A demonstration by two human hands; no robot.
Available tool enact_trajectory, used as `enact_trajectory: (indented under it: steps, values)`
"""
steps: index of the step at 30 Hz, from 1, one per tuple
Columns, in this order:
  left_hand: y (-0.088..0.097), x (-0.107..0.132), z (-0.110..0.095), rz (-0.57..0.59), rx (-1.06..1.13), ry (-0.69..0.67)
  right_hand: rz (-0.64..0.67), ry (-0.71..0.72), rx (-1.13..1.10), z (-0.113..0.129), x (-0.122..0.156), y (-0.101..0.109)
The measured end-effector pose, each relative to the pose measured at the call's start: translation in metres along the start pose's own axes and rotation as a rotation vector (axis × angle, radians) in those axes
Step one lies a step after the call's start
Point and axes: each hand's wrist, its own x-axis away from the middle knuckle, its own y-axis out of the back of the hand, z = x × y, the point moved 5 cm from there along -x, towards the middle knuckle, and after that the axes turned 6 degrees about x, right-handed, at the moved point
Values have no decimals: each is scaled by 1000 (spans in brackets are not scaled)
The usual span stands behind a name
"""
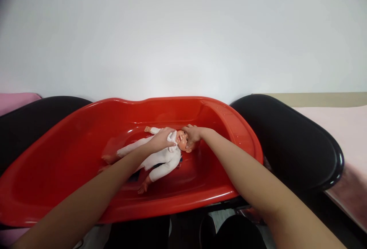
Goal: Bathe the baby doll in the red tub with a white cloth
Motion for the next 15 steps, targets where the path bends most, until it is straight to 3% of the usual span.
enact_trajectory:
  steps: [7,11,15]
  values:
    - [-26,10,-2,174,-248,66,9,-13,53,4,1,2]
    - [-24,10,-12,125,-288,67,14,-15,70,8,3,4]
    - [-17,5,-26,148,-199,9,21,-41,62,4,3,4]
